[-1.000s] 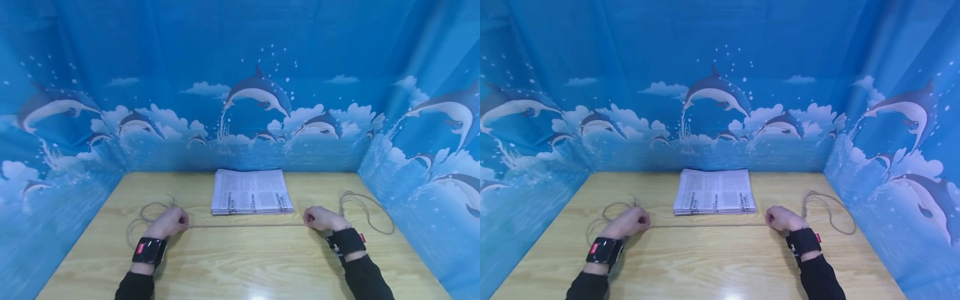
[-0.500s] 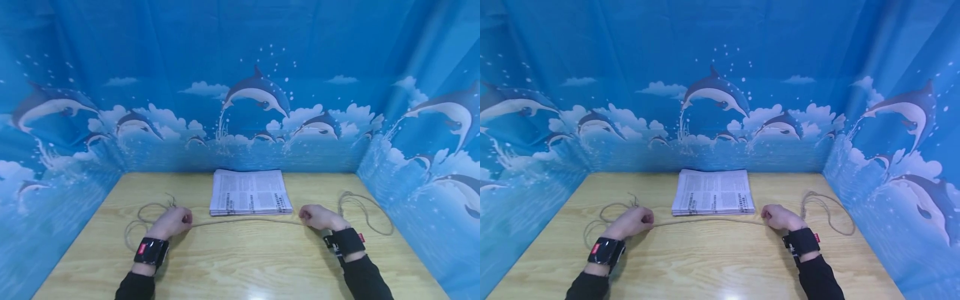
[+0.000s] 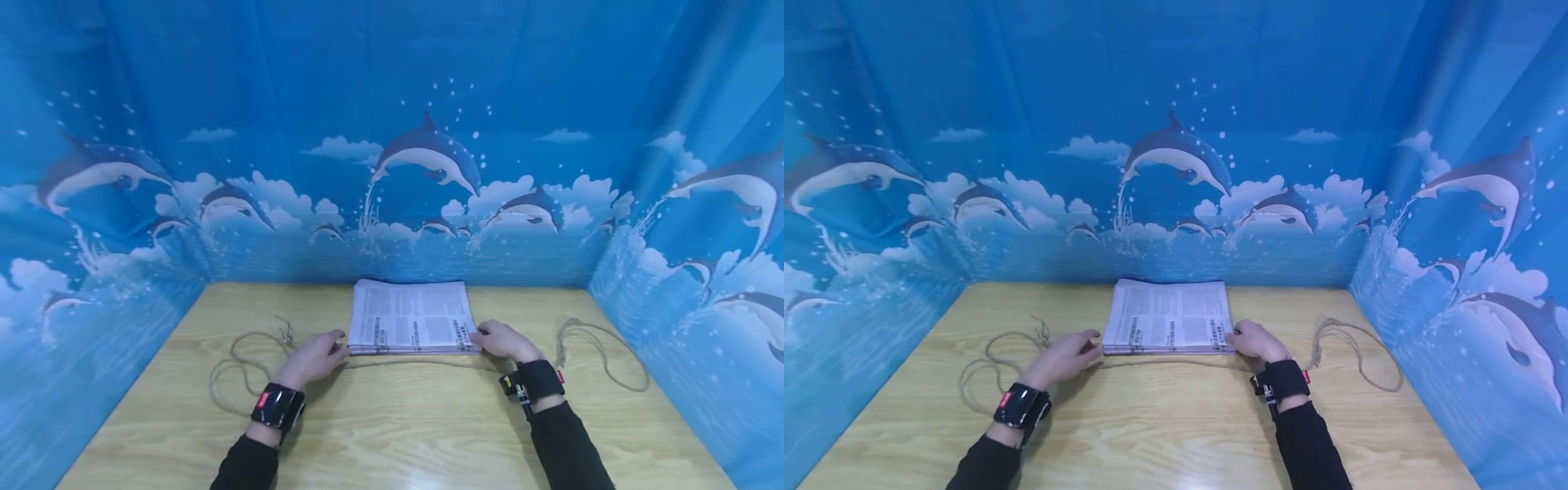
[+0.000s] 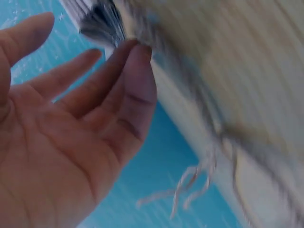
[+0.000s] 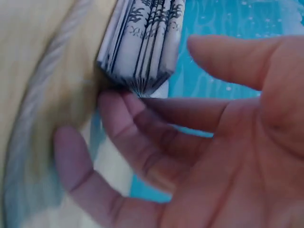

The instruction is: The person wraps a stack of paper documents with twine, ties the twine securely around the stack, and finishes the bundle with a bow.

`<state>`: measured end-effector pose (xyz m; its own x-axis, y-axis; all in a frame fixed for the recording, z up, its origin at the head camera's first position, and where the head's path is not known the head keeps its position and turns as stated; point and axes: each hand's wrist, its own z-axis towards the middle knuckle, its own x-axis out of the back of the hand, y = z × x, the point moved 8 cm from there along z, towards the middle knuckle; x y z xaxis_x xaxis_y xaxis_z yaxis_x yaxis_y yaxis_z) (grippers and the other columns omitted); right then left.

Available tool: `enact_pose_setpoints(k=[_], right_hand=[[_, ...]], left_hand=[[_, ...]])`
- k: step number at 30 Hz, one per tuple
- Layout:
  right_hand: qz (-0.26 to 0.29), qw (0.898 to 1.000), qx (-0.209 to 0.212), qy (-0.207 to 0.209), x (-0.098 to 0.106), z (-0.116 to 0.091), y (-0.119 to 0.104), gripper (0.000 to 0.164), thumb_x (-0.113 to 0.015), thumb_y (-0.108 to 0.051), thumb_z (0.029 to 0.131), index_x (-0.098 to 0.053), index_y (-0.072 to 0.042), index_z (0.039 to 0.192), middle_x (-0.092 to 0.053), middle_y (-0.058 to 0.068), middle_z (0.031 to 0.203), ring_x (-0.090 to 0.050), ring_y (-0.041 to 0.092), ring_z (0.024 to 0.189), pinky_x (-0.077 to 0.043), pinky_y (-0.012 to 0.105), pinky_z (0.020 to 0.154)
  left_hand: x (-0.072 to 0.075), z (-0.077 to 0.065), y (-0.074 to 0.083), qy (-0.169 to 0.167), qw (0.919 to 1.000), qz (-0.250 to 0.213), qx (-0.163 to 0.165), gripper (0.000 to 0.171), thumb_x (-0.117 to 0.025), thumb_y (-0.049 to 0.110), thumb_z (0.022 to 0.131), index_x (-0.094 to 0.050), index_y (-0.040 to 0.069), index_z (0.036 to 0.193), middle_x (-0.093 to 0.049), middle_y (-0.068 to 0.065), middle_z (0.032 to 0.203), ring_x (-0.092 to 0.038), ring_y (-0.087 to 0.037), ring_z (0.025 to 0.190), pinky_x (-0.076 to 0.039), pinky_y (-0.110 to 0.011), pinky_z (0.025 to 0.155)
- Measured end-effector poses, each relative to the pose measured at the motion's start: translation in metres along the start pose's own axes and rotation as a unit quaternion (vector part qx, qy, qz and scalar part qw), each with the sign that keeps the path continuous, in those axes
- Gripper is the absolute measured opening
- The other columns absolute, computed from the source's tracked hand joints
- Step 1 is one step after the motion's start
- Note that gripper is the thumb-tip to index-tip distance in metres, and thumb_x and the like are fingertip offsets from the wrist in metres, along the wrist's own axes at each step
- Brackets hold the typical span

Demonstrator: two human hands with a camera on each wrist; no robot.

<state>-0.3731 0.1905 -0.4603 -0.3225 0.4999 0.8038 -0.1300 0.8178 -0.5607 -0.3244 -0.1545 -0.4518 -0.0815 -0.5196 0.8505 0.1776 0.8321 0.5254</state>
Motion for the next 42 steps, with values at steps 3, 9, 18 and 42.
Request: enact_pose_setpoints(k=[3,9,18,42], right_hand=[[0.027,0.998,-0.056,-0.009,-0.005,0.007,0.009,0.027,-0.056,-0.026,0.099,-0.054,-0.005,0.081,-0.044,0.001,0.065,-0.039,0.013,0.053,-0.034,0.026,0.051],[0.042,0.995,-0.088,-0.018,-0.007,0.014,0.012,0.026,-0.061,-0.022,0.097,-0.052,-0.005,0.080,-0.050,0.003,0.062,-0.044,0.013,0.048,-0.036,0.025,0.047],[0.030,0.994,-0.099,0.021,-0.010,0.013,0.004,0.021,-0.065,-0.017,0.093,-0.056,0.001,0.086,-0.049,0.005,0.072,-0.050,0.016,0.057,-0.044,0.025,0.052],[-0.037,0.998,-0.044,0.014,-0.016,0.017,-0.012,0.025,-0.059,-0.020,0.097,-0.058,-0.005,0.077,-0.053,0.002,0.060,-0.049,0.013,0.048,-0.038,0.024,0.049]], left_hand=[[-0.006,0.005,0.004,0.005,0.9999,-0.012,0.004,0.046,-0.057,0.029,0.099,-0.053,0.001,0.135,-0.069,-0.015,0.112,-0.066,-0.022,0.093,-0.054,-0.044,0.085],[-0.009,0.020,0.005,0.016,0.9961,-0.062,0.061,0.043,-0.052,0.029,0.101,-0.054,0.000,0.132,-0.068,-0.016,0.110,-0.064,-0.025,0.089,-0.052,-0.043,0.077],[-0.009,0.025,-0.012,0.037,0.9767,-0.137,0.161,0.044,-0.055,0.029,0.097,-0.058,-0.010,0.117,-0.063,-0.026,0.113,-0.061,-0.035,0.099,-0.050,-0.045,0.081],[-0.042,0.043,0.005,-0.023,0.7806,-0.614,0.114,0.048,-0.036,0.003,0.102,-0.028,0.005,0.150,-0.054,-0.029,0.134,-0.063,-0.037,0.113,-0.053,-0.050,0.091]])
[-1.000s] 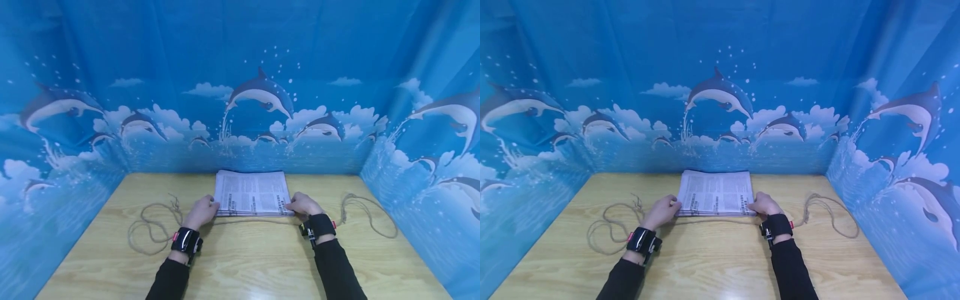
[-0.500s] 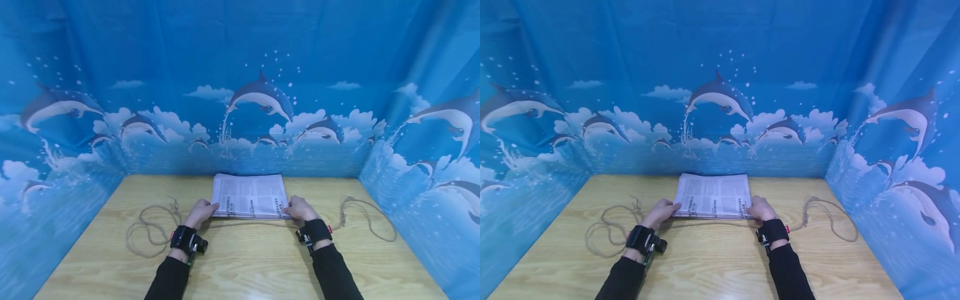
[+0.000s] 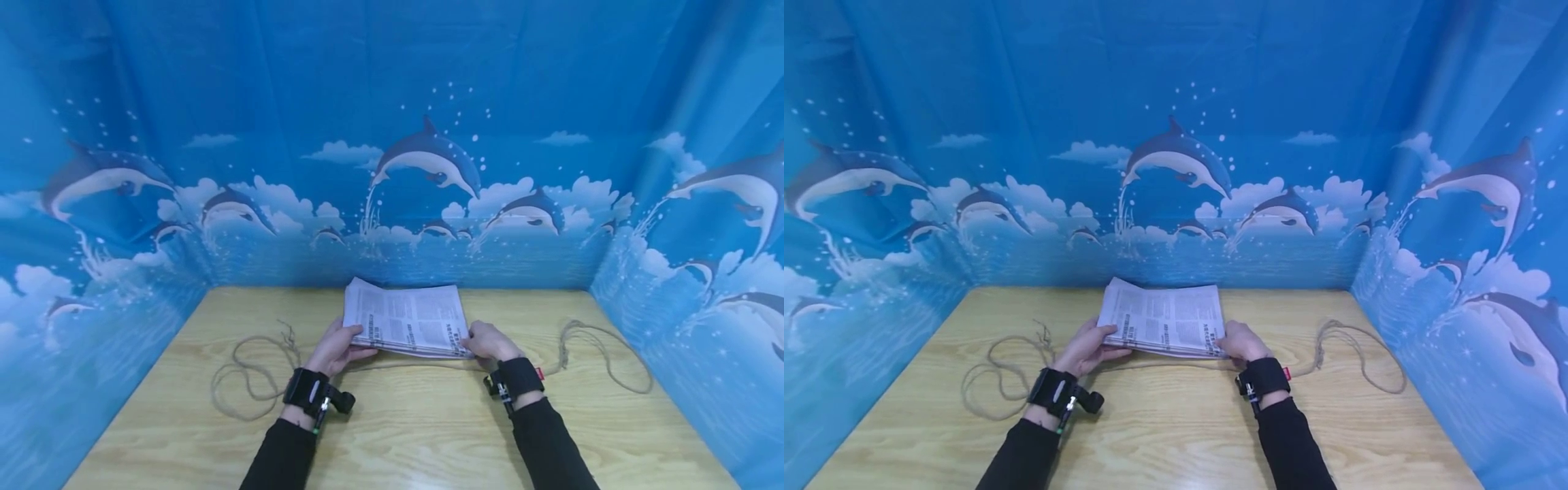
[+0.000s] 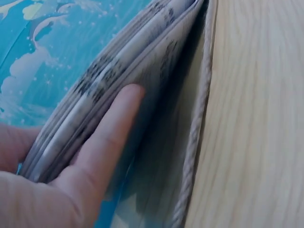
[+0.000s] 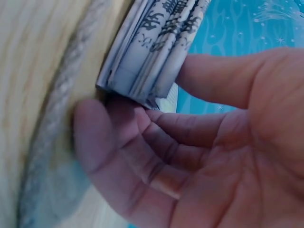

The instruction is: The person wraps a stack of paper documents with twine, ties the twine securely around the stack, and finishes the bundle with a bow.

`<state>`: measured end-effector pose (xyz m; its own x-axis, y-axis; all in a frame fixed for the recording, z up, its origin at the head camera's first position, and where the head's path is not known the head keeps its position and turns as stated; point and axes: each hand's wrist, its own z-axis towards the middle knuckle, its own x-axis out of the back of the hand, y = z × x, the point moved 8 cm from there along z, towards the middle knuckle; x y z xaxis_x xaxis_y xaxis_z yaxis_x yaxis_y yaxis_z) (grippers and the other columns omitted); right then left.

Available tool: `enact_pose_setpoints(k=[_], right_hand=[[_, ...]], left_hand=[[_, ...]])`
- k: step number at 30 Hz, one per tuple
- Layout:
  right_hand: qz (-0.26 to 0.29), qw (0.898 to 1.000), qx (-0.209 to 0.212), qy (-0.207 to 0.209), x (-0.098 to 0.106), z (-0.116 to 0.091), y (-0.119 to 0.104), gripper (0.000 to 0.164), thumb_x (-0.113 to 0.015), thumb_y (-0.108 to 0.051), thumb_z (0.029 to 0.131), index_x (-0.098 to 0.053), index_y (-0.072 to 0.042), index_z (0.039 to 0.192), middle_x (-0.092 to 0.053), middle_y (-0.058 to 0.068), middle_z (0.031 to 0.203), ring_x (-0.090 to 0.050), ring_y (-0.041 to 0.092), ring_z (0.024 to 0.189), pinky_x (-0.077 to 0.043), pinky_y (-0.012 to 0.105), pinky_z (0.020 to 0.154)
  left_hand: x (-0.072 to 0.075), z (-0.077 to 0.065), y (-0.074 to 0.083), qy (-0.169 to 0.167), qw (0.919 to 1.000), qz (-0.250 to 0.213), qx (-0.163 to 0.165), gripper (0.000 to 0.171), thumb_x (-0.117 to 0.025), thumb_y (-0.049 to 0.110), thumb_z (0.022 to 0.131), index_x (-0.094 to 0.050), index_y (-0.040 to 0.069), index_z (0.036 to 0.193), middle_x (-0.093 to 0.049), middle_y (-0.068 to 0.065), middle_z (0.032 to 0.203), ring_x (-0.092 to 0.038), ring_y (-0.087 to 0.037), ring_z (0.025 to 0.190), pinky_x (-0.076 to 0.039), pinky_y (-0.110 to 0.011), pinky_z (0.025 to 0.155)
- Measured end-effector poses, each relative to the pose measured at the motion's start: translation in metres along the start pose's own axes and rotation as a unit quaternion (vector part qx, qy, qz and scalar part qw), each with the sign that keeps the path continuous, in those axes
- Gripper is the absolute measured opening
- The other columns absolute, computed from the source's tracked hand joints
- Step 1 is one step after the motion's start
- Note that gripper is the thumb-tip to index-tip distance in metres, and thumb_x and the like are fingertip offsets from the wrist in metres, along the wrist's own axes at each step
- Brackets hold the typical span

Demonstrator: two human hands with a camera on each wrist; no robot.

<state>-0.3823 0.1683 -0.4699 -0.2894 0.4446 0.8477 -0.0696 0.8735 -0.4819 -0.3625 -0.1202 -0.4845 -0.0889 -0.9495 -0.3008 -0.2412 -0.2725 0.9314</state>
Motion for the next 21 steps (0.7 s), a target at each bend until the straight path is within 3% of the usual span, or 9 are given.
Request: enact_pose_setpoints(k=[7,11,14,17,21], right_hand=[[0.038,0.999,-0.009,-0.019,-0.001,0.000,0.005,0.029,-0.053,-0.028,0.100,-0.062,0.000,0.095,-0.057,0.006,0.075,-0.054,0.018,0.064,-0.042,0.028,0.057],[0.103,0.994,0.000,-0.022,-0.001,0.000,0.003,0.038,-0.050,-0.031,0.102,-0.059,0.004,0.113,-0.062,0.009,0.083,-0.061,0.019,0.064,-0.050,0.031,0.059],[0.185,0.982,0.009,-0.041,-0.001,-0.001,0.002,0.054,-0.048,-0.032,0.103,-0.042,0.010,0.137,-0.063,0.012,0.088,-0.063,0.019,0.061,-0.056,0.035,0.061],[0.250,0.966,0.020,-0.066,-0.003,0.000,0.002,0.067,-0.046,-0.036,0.104,-0.025,0.012,0.147,-0.061,0.009,0.089,-0.059,0.016,0.062,-0.055,0.035,0.061],[0.290,0.953,0.037,-0.079,-0.001,0.005,0.003,0.067,-0.044,-0.043,0.104,-0.033,0.008,0.145,-0.065,0.007,0.093,-0.060,0.012,0.072,-0.050,0.030,0.064]], left_hand=[[0.003,-0.004,0.005,0.013,0.9982,-0.042,-0.040,0.057,-0.036,-0.005,0.099,-0.027,0.012,0.152,-0.049,-0.030,0.136,-0.066,-0.031,0.106,-0.056,-0.050,0.085],[0.012,-0.008,0.010,0.011,0.9968,-0.063,-0.047,0.056,-0.038,-0.004,0.099,-0.030,0.015,0.152,-0.051,-0.027,0.136,-0.067,-0.027,0.103,-0.056,-0.049,0.085],[0.017,-0.010,0.014,-0.001,0.9959,-0.082,-0.039,0.058,-0.040,-0.002,0.100,-0.029,0.018,0.153,-0.054,-0.022,0.135,-0.068,-0.026,0.104,-0.055,-0.050,0.088],[0.020,-0.011,0.015,-0.011,0.9950,-0.097,-0.022,0.060,-0.041,-0.001,0.100,-0.028,0.021,0.154,-0.059,-0.016,0.130,-0.068,-0.025,0.104,-0.054,-0.050,0.089],[0.022,-0.012,0.015,-0.025,0.9921,-0.123,-0.006,0.060,-0.041,0.000,0.101,-0.028,0.022,0.154,-0.062,-0.012,0.124,-0.068,-0.026,0.105,-0.053,-0.050,0.090]])
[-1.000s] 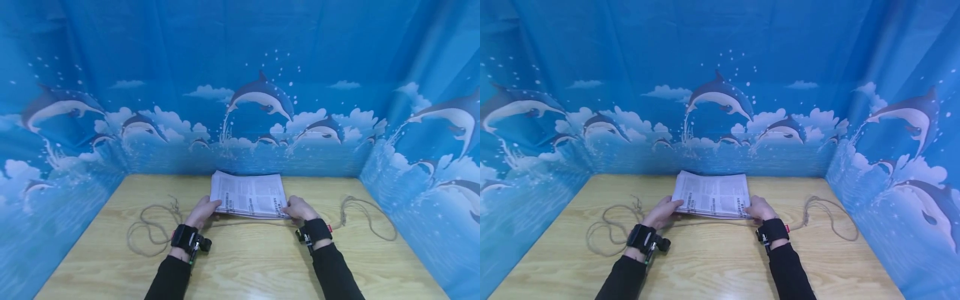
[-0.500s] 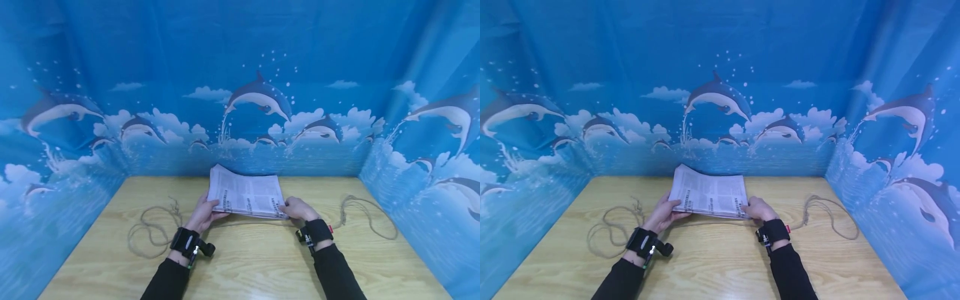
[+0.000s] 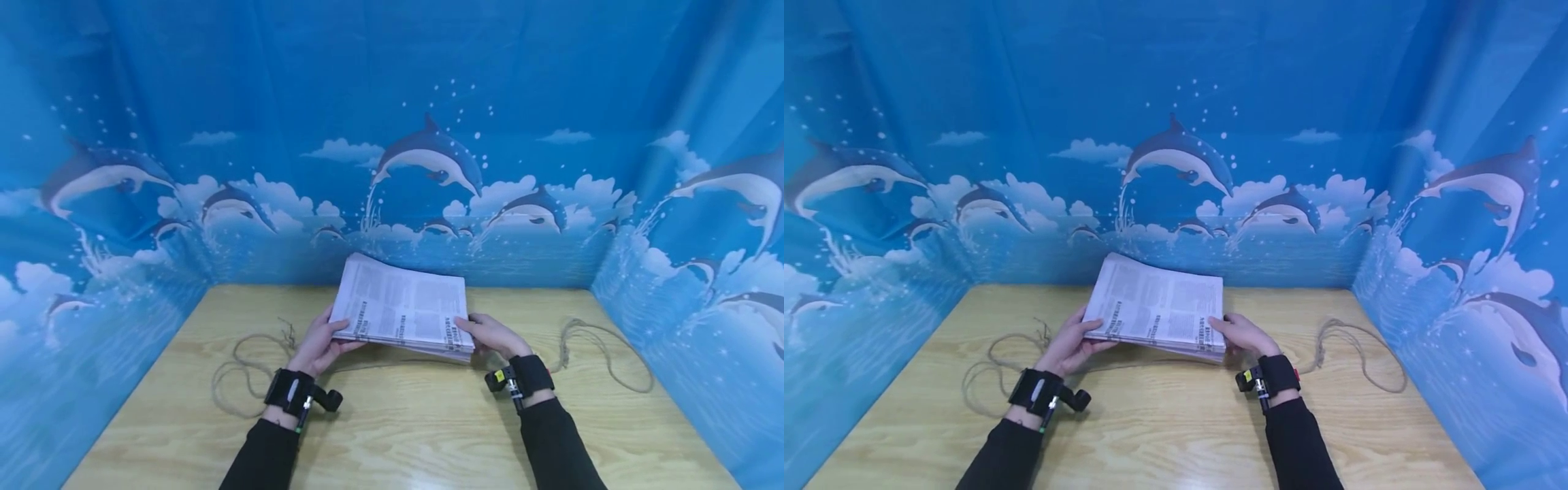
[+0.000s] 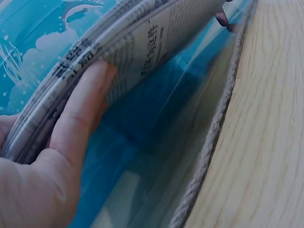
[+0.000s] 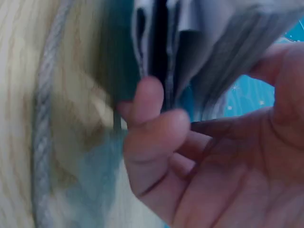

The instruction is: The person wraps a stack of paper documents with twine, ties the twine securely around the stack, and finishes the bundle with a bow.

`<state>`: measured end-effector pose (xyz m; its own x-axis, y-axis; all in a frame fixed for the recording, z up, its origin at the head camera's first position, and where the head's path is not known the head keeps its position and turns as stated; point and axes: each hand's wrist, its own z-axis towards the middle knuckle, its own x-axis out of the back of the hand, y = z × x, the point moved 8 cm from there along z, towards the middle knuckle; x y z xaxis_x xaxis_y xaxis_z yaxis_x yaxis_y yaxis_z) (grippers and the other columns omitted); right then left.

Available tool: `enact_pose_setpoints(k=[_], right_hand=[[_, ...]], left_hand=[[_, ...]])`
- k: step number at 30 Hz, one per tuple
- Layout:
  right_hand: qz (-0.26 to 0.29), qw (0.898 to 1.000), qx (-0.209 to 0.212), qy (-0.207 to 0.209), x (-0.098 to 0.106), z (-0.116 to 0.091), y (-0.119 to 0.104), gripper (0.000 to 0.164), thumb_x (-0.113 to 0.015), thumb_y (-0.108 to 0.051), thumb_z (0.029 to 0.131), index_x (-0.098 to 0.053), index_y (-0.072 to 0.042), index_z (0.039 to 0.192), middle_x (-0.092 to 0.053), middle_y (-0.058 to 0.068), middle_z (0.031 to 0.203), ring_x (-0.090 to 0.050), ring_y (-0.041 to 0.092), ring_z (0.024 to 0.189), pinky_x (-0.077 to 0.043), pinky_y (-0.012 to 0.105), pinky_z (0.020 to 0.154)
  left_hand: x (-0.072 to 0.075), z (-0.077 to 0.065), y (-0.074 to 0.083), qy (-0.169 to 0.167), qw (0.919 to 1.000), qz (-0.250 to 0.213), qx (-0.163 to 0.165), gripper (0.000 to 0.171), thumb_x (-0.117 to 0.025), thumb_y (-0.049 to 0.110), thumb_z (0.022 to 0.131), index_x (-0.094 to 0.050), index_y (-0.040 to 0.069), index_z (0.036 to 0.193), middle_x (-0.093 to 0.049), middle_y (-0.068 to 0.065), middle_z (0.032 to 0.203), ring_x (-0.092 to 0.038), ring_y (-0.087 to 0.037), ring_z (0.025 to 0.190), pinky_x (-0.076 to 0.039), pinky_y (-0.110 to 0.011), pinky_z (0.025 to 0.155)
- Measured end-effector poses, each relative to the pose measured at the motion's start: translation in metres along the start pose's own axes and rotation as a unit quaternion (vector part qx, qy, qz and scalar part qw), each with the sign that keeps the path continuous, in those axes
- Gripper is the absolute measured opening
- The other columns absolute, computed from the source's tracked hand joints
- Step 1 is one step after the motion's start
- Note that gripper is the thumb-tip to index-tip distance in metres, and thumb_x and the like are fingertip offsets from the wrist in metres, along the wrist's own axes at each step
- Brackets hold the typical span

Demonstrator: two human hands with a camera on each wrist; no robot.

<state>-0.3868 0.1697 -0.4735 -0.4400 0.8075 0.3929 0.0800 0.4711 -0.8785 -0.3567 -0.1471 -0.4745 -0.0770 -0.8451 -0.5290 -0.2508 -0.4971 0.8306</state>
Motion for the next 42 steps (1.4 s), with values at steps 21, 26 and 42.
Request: enact_pose_setpoints(k=[21,26,42], right_hand=[[0.129,0.983,0.057,0.115,0.022,0.001,-0.019,0.048,-0.063,-0.017,0.096,-0.046,0.008,0.134,-0.067,0.010,0.096,-0.067,0.014,0.073,-0.056,0.028,0.063],[0.181,0.980,0.047,0.069,0.015,-0.003,-0.020,0.051,-0.060,-0.013,0.095,-0.037,0.012,0.134,-0.067,0.008,0.091,-0.069,0.014,0.072,-0.057,0.026,0.061],[0.199,0.976,0.047,-0.072,-0.013,-0.012,-0.035,0.056,-0.050,-0.008,0.095,-0.029,0.009,0.145,-0.066,0.007,0.098,-0.069,0.017,0.077,-0.059,0.031,0.067]], left_hand=[[0.011,-0.001,0.006,-0.007,0.9992,-0.008,0.039,0.050,-0.044,0.005,0.100,-0.032,0.002,0.148,-0.074,-0.008,0.098,-0.073,-0.022,0.091,-0.058,-0.040,0.080],[0.015,0.000,0.006,0.030,0.9980,-0.038,0.040,0.045,-0.045,0.009,0.100,-0.037,0.000,0.143,-0.075,-0.008,0.092,-0.073,-0.018,0.085,-0.059,-0.033,0.078],[-0.008,-0.002,-0.004,-0.020,0.9967,0.069,0.037,0.060,-0.052,-0.003,0.095,-0.030,0.009,0.149,-0.066,-0.020,0.123,-0.072,-0.028,0.096,-0.057,-0.046,0.084]])
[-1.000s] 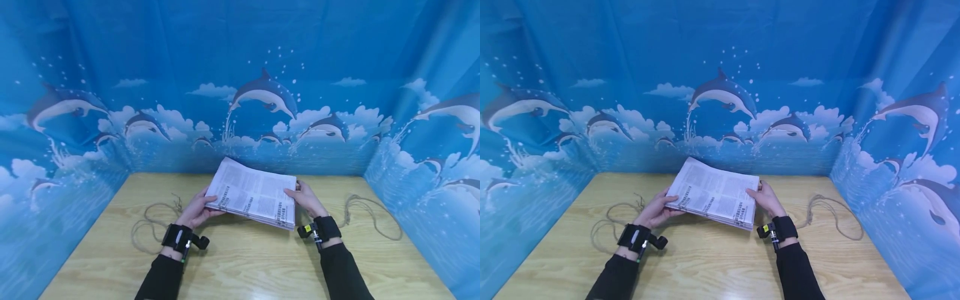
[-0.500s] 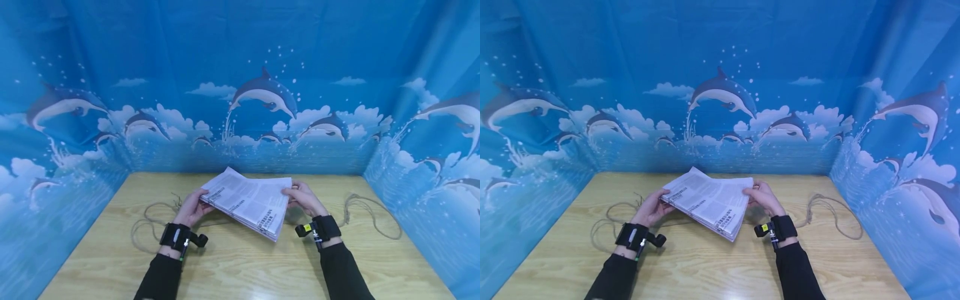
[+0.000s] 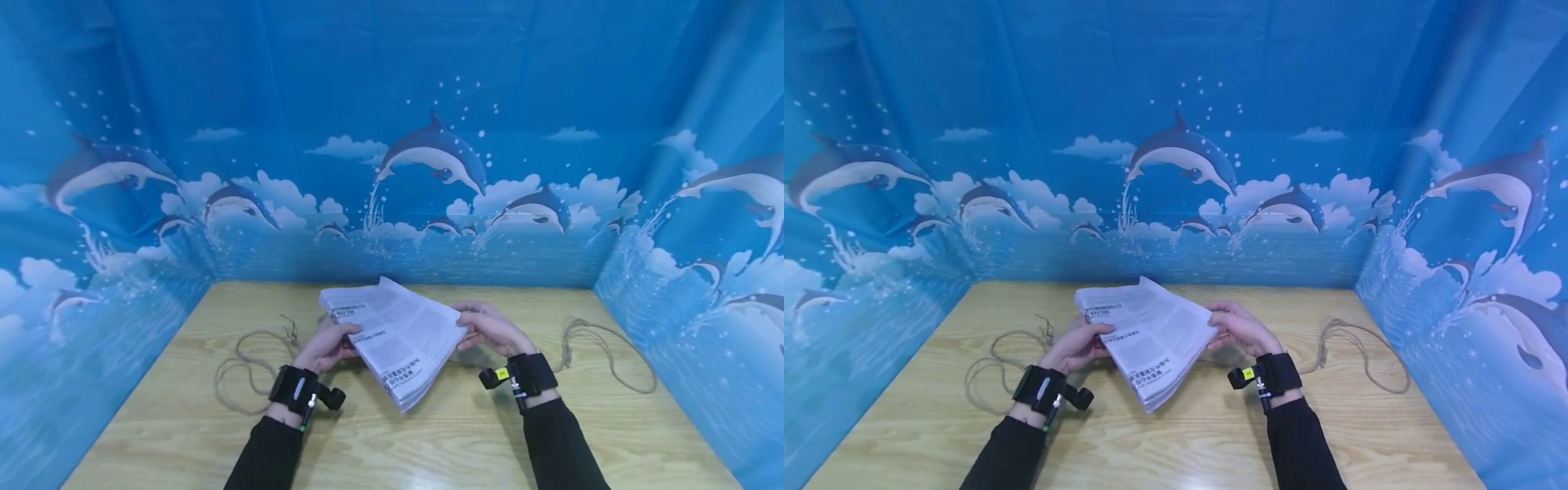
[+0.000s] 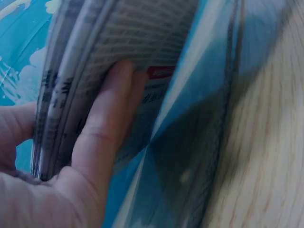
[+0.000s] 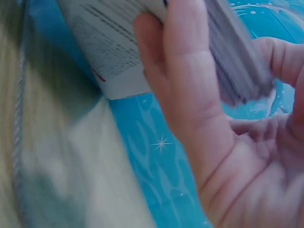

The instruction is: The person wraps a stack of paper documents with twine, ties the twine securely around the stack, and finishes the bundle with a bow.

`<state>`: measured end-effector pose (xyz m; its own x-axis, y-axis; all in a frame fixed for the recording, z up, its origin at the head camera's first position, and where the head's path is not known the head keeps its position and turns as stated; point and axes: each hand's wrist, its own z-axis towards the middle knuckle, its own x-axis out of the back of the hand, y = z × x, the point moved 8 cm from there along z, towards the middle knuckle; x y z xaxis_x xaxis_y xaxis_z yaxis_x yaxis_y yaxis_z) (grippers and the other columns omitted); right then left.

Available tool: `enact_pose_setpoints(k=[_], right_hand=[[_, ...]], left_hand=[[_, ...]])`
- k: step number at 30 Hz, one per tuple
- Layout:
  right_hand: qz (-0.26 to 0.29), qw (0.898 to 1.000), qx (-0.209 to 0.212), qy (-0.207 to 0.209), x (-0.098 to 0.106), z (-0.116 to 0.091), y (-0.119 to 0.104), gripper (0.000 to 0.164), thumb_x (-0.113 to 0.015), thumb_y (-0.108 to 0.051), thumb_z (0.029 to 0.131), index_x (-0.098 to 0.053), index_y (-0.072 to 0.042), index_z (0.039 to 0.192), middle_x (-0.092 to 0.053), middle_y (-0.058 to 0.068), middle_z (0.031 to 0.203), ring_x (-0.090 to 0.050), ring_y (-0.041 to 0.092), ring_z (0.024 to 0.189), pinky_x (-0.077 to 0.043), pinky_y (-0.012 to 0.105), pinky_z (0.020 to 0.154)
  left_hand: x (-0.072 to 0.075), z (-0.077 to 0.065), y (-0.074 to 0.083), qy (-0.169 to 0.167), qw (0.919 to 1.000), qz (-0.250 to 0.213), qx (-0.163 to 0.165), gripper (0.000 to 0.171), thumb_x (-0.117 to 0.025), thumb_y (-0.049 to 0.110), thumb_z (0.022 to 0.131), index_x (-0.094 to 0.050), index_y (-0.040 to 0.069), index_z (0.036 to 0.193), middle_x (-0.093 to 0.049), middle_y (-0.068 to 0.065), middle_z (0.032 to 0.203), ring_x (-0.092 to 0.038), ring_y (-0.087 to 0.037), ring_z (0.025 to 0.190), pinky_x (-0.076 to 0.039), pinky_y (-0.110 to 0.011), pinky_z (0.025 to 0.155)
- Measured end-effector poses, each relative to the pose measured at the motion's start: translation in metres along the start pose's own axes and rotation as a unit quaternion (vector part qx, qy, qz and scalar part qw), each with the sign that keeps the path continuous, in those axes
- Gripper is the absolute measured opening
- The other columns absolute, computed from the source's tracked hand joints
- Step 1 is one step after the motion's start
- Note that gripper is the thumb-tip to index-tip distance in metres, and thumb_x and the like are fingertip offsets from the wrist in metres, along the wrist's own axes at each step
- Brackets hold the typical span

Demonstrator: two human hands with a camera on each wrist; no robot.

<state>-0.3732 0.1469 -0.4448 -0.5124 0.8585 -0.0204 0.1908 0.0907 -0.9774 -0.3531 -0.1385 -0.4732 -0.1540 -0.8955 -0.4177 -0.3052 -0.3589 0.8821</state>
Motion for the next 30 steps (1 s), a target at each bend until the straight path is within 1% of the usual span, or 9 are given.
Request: enact_pose_setpoints(k=[4,9,12,14,17,20,22,26,30], right_hand=[[-0.036,0.999,-0.021,-0.001,-0.001,0.003,0.010,0.057,-0.050,-0.019,0.100,-0.030,0.006,0.147,-0.067,0.005,0.100,-0.069,0.016,0.079,-0.058,0.032,0.068],[-0.067,0.996,-0.058,-0.014,-0.008,0.007,0.025,0.065,-0.049,-0.031,0.103,-0.025,0.005,0.150,-0.070,0.005,0.103,-0.069,0.015,0.085,-0.057,0.032,0.073],[-0.077,0.995,-0.063,-0.025,-0.017,0.010,0.029,0.061,-0.050,-0.033,0.103,-0.034,0.007,0.146,-0.071,0.007,0.100,-0.069,0.015,0.084,-0.058,0.033,0.074],[-0.082,0.994,-0.062,-0.022,-0.021,0.011,0.029,0.057,-0.052,-0.032,0.102,-0.039,0.007,0.141,-0.069,0.008,0.102,-0.069,0.016,0.085,-0.058,0.035,0.075],[-0.087,0.994,-0.059,-0.012,-0.023,0.011,0.030,0.054,-0.055,-0.027,0.100,-0.039,0.006,0.140,-0.066,0.011,0.108,-0.067,0.018,0.086,-0.057,0.036,0.076],[-0.076,0.995,-0.062,-0.017,-0.024,0.009,0.033,0.053,-0.056,-0.019,0.099,-0.036,0.006,0.141,-0.063,0.013,0.113,-0.066,0.019,0.087,-0.057,0.036,0.075],[-0.079,0.995,-0.060,-0.022,-0.023,0.007,0.035,0.049,-0.056,-0.017,0.099,-0.038,0.006,0.138,-0.063,0.013,0.110,-0.066,0.019,0.084,-0.057,0.035,0.070],[-0.082,0.995,-0.061,-0.020,-0.019,0.005,0.039,0.036,-0.059,-0.023,0.098,-0.049,0.002,0.122,-0.066,0.009,0.096,-0.066,0.018,0.076,-0.056,0.031,0.060],[-0.086,0.994,-0.057,-0.028,-0.016,0.005,0.039,0.027,-0.061,-0.025,0.097,-0.052,-0.001,0.106,-0.063,0.005,0.088,-0.065,0.016,0.071,-0.056,0.030,0.057]], left_hand=[[0.003,0.002,0.001,-0.002,0.9996,0.025,-0.012,0.064,-0.049,-0.006,0.094,-0.025,0.013,0.150,-0.060,-0.024,0.130,-0.072,-0.028,0.096,-0.057,-0.048,0.083],[0.005,0.005,0.001,0.001,0.9986,0.049,-0.019,0.062,-0.047,-0.001,0.097,-0.025,0.020,0.152,-0.058,-0.020,0.135,-0.070,-0.024,0.098,-0.057,-0.042,0.083],[0.001,0.005,0.001,-0.004,0.9982,0.057,-0.017,0.059,-0.045,0.007,0.101,-0.023,0.023,0.154,-0.055,-0.019,0.139,-0.069,-0.024,0.102,-0.056,-0.040,0.085],[-0.001,0.005,0.001,-0.006,0.9980,0.061,-0.013,0.058,-0.044,0.013,0.103,-0.022,0.029,0.155,-0.055,-0.018,0.139,-0.069,-0.024,0.104,-0.056,-0.039,0.086],[-0.004,0.006,-0.001,-0.016,0.9959,0.088,-0.011,0.058,-0.041,0.017,0.105,-0.019,0.033,0.156,-0.055,-0.019,0.138,-0.069,-0.025,0.103,-0.057,-0.038,0.083],[-0.007,0.008,-0.003,-0.038,0.9920,0.120,-0.013,0.059,-0.040,0.016,0.104,-0.016,0.030,0.157,-0.054,-0.022,0.138,-0.068,-0.026,0.104,-0.056,-0.037,0.082],[-0.010,0.008,-0.005,-0.060,0.9883,0.139,-0.016,0.060,-0.038,0.013,0.104,-0.014,0.025,0.157,-0.050,-0.024,0.141,-0.066,-0.027,0.108,-0.055,-0.037,0.085],[-0.014,0.007,-0.009,-0.085,0.9813,0.171,-0.023,0.060,-0.033,0.013,0.106,-0.007,0.023,0.158,-0.043,-0.024,0.148,-0.061,-0.031,0.117,-0.052,-0.040,0.093],[-0.016,0.008,-0.011,-0.090,0.9740,0.205,-0.036,0.065,-0.037,0.008,0.103,-0.003,0.016,0.158,-0.037,-0.027,0.151,-0.055,-0.037,0.125,-0.048,-0.043,0.100]])
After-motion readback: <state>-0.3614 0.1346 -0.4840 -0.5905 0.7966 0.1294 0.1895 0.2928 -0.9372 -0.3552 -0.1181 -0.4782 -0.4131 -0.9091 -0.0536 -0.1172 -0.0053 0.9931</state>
